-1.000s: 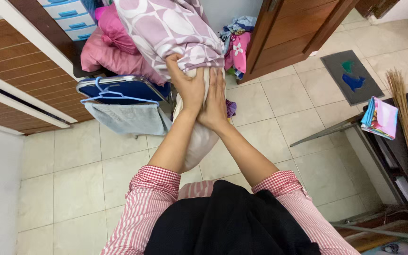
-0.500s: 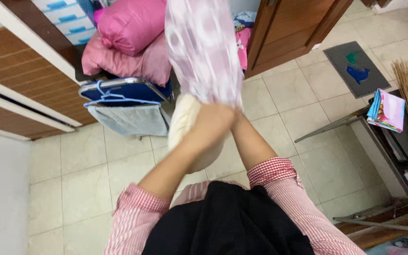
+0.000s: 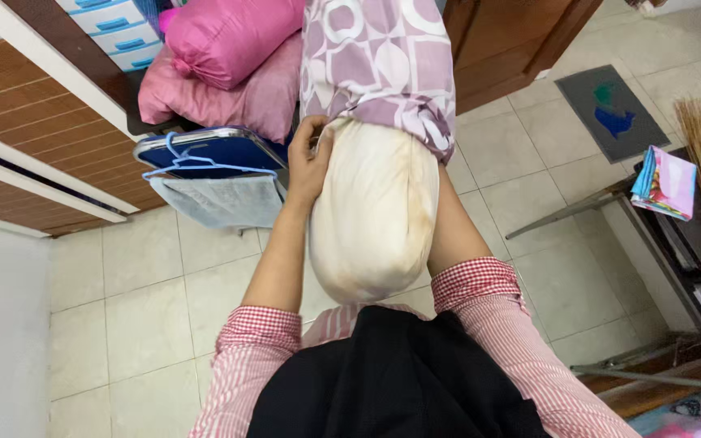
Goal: The person fits new pillowcases onto pillows by hand, smoothing the fabric and tucking the ends inside. They then use a long stick to beat one of the pillows while it rests on the bed.
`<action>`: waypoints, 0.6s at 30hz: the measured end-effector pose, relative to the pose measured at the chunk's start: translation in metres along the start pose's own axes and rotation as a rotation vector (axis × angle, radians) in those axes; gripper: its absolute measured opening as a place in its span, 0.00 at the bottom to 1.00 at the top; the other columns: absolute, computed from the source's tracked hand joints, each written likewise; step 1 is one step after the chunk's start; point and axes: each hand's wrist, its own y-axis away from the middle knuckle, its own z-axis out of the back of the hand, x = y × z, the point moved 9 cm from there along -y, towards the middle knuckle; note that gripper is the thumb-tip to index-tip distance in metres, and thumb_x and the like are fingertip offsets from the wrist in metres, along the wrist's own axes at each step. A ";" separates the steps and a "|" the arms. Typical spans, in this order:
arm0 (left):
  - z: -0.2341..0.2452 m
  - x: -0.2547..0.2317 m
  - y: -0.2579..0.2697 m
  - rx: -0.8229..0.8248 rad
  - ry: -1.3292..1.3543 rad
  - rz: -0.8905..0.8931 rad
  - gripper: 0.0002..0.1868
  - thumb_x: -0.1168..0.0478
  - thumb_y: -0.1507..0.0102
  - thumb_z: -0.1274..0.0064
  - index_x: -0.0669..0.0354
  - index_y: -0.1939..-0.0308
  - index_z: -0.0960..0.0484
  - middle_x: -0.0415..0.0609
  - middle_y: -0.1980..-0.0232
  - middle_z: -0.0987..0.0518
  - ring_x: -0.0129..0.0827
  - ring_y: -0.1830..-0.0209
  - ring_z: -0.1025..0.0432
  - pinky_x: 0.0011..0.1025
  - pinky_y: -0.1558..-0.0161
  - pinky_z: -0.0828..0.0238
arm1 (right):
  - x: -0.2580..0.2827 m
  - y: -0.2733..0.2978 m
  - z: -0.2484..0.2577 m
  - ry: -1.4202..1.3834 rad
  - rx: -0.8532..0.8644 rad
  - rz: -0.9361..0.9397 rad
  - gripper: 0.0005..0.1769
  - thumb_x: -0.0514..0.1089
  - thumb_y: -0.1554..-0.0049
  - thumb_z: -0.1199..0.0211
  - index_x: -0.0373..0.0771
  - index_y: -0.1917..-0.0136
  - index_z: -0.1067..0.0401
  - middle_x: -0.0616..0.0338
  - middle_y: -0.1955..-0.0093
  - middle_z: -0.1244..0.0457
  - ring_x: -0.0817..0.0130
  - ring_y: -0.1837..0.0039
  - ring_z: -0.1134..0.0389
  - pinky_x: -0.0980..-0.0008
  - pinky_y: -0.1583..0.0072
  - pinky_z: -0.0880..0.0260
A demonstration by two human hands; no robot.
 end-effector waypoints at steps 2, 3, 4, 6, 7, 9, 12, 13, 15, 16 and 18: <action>-0.001 0.014 0.005 -0.069 0.012 0.157 0.06 0.63 0.26 0.48 0.63 0.50 0.22 0.43 0.60 0.23 0.31 0.60 0.31 0.29 0.56 0.33 | -0.009 0.017 0.001 0.004 0.023 -0.034 0.45 0.59 0.44 0.33 0.36 0.24 0.46 0.47 0.26 0.44 0.58 0.24 0.43 0.59 0.25 0.43; 0.000 0.013 0.007 -0.052 0.067 0.183 0.06 0.64 0.25 0.49 0.64 0.50 0.23 0.43 0.62 0.27 0.32 0.62 0.35 0.30 0.58 0.36 | -0.009 0.018 0.002 0.006 0.039 -0.046 0.45 0.60 0.44 0.34 0.36 0.24 0.47 0.47 0.25 0.44 0.58 0.23 0.44 0.59 0.24 0.44; 0.003 0.010 0.006 -0.035 0.123 0.208 0.05 0.65 0.24 0.49 0.66 0.51 0.24 0.44 0.64 0.31 0.33 0.64 0.39 0.31 0.60 0.40 | -0.010 0.021 0.003 0.013 0.057 -0.066 0.46 0.60 0.44 0.34 0.36 0.24 0.47 0.47 0.25 0.45 0.58 0.23 0.44 0.59 0.24 0.44; 0.023 -0.008 -0.004 -0.051 0.320 0.167 0.05 0.64 0.24 0.51 0.64 0.51 0.24 0.40 0.63 0.30 0.27 0.65 0.40 0.27 0.60 0.42 | -0.010 0.024 0.007 0.011 0.076 -0.087 0.47 0.61 0.44 0.34 0.36 0.23 0.48 0.47 0.24 0.45 0.58 0.22 0.45 0.59 0.24 0.45; 0.029 -0.017 -0.006 -0.056 0.418 0.153 0.05 0.64 0.24 0.52 0.63 0.52 0.25 0.38 0.63 0.30 0.25 0.65 0.41 0.25 0.61 0.43 | -0.013 0.028 0.008 0.009 0.080 -0.095 0.47 0.61 0.44 0.34 0.36 0.23 0.48 0.47 0.24 0.46 0.58 0.22 0.46 0.59 0.23 0.45; 0.027 -0.056 -0.016 -0.039 0.122 -0.189 0.19 0.61 0.33 0.40 0.69 0.47 0.30 0.43 0.56 0.29 0.29 0.55 0.37 0.29 0.53 0.38 | -0.022 0.034 0.007 0.021 0.088 -0.110 0.48 0.62 0.44 0.34 0.36 0.22 0.49 0.48 0.23 0.47 0.58 0.21 0.46 0.59 0.23 0.46; 0.002 -0.039 -0.032 -0.093 -0.132 -0.230 0.15 0.66 0.36 0.41 0.66 0.48 0.26 0.40 0.55 0.26 0.25 0.53 0.33 0.26 0.51 0.34 | -0.034 0.028 -0.007 0.026 0.116 -0.123 0.49 0.63 0.44 0.35 0.36 0.21 0.51 0.48 0.22 0.48 0.58 0.20 0.48 0.59 0.22 0.48; -0.003 -0.020 -0.037 -0.127 -0.179 -0.164 0.10 0.69 0.35 0.44 0.63 0.50 0.23 0.37 0.56 0.25 0.22 0.54 0.32 0.24 0.52 0.33 | -0.035 0.030 -0.008 0.027 0.134 -0.135 0.50 0.63 0.44 0.35 0.36 0.21 0.51 0.48 0.22 0.48 0.58 0.20 0.48 0.59 0.22 0.48; -0.003 0.029 -0.042 -0.090 0.280 0.096 0.10 0.61 0.24 0.50 0.65 0.57 0.25 0.38 0.61 0.31 0.22 0.59 0.38 0.25 0.55 0.38 | -0.034 0.030 -0.006 0.026 0.154 -0.156 0.51 0.64 0.43 0.35 0.36 0.20 0.52 0.49 0.21 0.49 0.58 0.19 0.49 0.59 0.21 0.49; -0.008 0.045 -0.041 -0.064 0.510 0.223 0.18 0.57 0.19 0.53 0.65 0.61 0.26 0.39 0.63 0.33 0.22 0.61 0.41 0.25 0.57 0.41 | -0.031 0.031 -0.004 0.031 0.161 -0.159 0.51 0.64 0.43 0.35 0.36 0.20 0.53 0.49 0.21 0.49 0.58 0.19 0.49 0.59 0.21 0.49; -0.009 0.025 -0.033 0.051 0.546 0.191 0.10 0.58 0.26 0.48 0.62 0.54 0.23 0.38 0.57 0.26 0.22 0.56 0.34 0.24 0.51 0.36 | -0.026 0.027 -0.002 0.042 0.170 -0.154 0.52 0.65 0.43 0.36 0.36 0.20 0.54 0.49 0.20 0.50 0.59 0.19 0.50 0.59 0.21 0.50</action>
